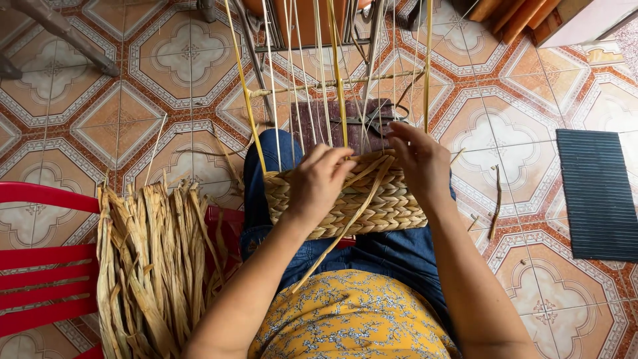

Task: Weaving a basket using dried plant fibers on a wooden frame.

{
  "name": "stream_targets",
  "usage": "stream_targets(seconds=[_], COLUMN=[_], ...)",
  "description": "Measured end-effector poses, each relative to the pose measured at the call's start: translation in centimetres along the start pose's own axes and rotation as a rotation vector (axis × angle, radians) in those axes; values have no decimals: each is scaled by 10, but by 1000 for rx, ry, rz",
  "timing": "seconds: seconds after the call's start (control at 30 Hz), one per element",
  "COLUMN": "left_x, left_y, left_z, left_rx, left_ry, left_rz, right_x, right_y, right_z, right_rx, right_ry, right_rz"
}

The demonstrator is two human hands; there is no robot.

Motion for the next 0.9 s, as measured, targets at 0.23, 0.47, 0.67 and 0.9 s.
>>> stream_targets(seconds=[0.23, 0.47, 0.67, 0.9], left_x=[-22, 0, 74, 225], left_y=[-11, 19, 153, 199], left_z=[18, -8, -67, -148], left_rx=[6, 32, -497, -112], left_ry=[-70, 68, 276, 1255], left_rz=[302, 96, -145, 391], right_x=[7, -4, 3, -5], right_y=[-12, -13, -15, -17], right_z=[12, 0, -15, -20], right_rx=[65, 33, -57, -136], right_ry=[4, -54, 30, 51], right_rz=[-137, -40, -42, 11])
Point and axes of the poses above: each hand's wrist, its own z-axis towards the middle knuckle, its own y-axis out of the back of the hand, x = y × z, the point moved 4 cm from there along z, towards the middle knuckle, and after that the axes turned 3 degrees about -z, right-handed, at the moved point
